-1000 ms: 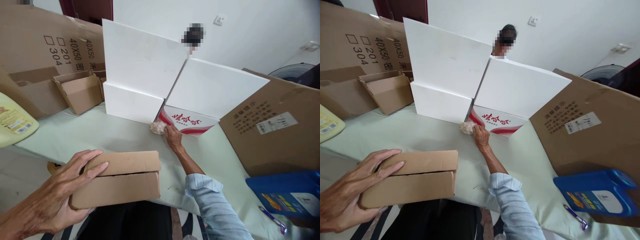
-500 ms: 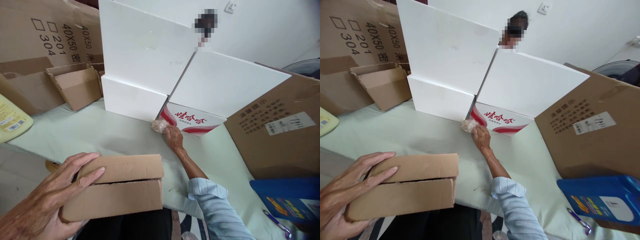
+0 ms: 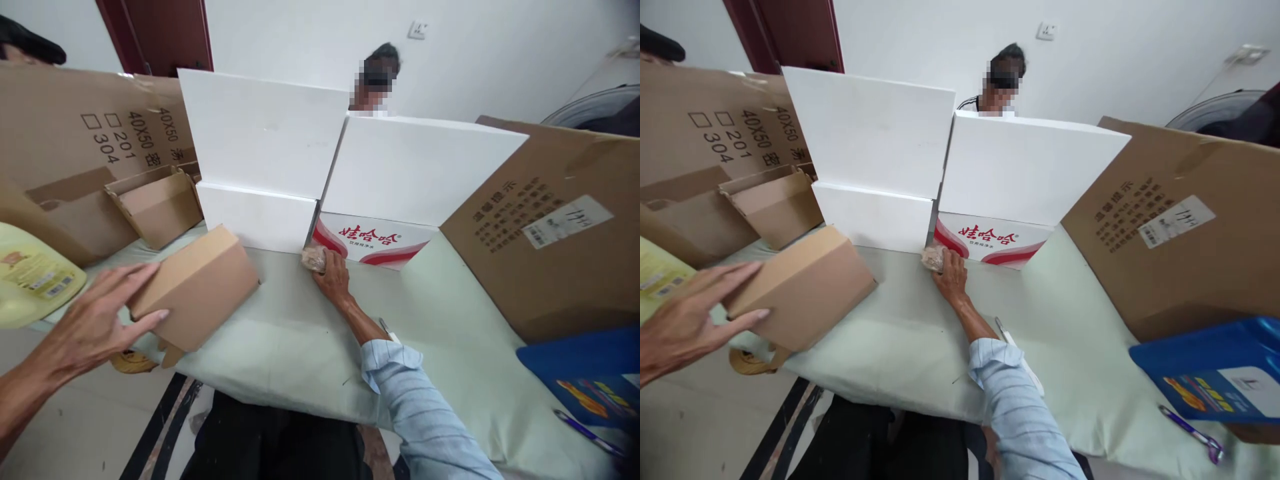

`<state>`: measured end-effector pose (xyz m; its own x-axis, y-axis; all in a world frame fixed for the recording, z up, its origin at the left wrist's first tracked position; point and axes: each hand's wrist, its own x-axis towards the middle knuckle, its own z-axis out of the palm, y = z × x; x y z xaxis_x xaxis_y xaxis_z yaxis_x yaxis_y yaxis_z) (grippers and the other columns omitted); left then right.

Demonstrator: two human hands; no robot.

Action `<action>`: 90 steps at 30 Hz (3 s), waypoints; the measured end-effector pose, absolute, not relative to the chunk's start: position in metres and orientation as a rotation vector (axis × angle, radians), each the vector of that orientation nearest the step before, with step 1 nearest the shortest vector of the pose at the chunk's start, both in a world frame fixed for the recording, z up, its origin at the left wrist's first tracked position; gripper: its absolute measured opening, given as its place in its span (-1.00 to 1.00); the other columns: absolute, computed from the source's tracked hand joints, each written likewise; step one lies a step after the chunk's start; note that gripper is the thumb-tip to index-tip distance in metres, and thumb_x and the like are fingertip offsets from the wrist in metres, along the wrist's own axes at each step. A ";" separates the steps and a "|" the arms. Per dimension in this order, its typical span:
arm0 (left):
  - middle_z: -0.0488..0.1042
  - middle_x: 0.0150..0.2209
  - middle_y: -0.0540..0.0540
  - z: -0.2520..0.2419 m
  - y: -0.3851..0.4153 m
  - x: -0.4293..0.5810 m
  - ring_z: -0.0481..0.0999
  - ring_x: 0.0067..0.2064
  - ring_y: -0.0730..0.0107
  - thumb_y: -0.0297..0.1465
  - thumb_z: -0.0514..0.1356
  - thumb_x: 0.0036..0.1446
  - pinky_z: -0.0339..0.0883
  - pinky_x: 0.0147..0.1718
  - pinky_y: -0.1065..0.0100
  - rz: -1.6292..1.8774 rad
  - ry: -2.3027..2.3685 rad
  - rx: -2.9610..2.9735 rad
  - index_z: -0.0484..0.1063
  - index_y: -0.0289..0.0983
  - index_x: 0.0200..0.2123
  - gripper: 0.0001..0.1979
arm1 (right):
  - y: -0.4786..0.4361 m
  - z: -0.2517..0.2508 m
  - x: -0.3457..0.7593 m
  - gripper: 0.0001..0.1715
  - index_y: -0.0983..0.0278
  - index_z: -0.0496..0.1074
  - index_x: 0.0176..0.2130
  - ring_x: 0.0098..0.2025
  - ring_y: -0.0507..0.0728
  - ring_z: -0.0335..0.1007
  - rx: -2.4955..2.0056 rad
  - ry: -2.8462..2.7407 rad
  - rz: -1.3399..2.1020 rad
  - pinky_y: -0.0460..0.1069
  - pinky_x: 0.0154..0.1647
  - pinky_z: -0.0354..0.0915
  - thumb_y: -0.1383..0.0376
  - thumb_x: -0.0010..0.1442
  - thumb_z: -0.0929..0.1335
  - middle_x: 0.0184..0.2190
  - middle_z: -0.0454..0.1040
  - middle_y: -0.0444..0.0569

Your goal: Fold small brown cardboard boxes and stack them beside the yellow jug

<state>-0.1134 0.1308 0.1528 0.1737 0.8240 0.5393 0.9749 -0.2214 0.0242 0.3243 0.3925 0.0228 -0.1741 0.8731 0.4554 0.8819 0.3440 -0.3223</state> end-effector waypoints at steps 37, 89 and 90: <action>0.55 0.16 -0.29 0.009 0.239 0.177 0.47 0.24 0.03 -0.19 0.02 0.45 0.30 0.31 -0.03 -1.156 -1.866 -2.692 0.51 -0.30 0.16 -0.55 | 0.196 -0.018 0.361 0.40 0.36 -0.57 0.58 0.61 0.51 -0.24 -1.306 -2.352 0.213 0.50 0.53 -0.10 -0.17 0.38 0.39 0.57 -0.13 0.44; 0.54 0.23 -0.32 0.009 0.224 0.139 0.42 0.32 -0.06 -0.23 0.07 0.42 0.36 0.27 -0.08 -0.751 -1.567 -2.861 0.43 -0.31 0.31 -0.50 | 0.189 0.002 0.357 0.17 0.33 -0.05 0.55 0.56 0.51 -0.08 -1.309 -2.420 0.298 0.46 0.49 0.05 -0.10 0.32 0.48 0.52 0.05 0.39; 0.54 0.25 -0.31 0.003 0.222 0.137 0.41 0.34 -0.07 -0.22 0.05 0.43 0.35 0.29 -0.09 -0.774 -1.553 -2.846 0.45 -0.31 0.30 -0.50 | 0.186 0.005 0.355 0.19 0.33 -0.03 0.54 0.55 0.52 -0.05 -1.340 -2.424 0.326 0.46 0.49 0.05 -0.14 0.29 0.49 0.51 0.09 0.40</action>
<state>0.1373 0.2217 0.0029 0.4629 0.8325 0.3043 0.7442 -0.5515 0.3768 0.3552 0.1858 0.0054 -0.4912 0.8499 0.1910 0.7691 0.5261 -0.3630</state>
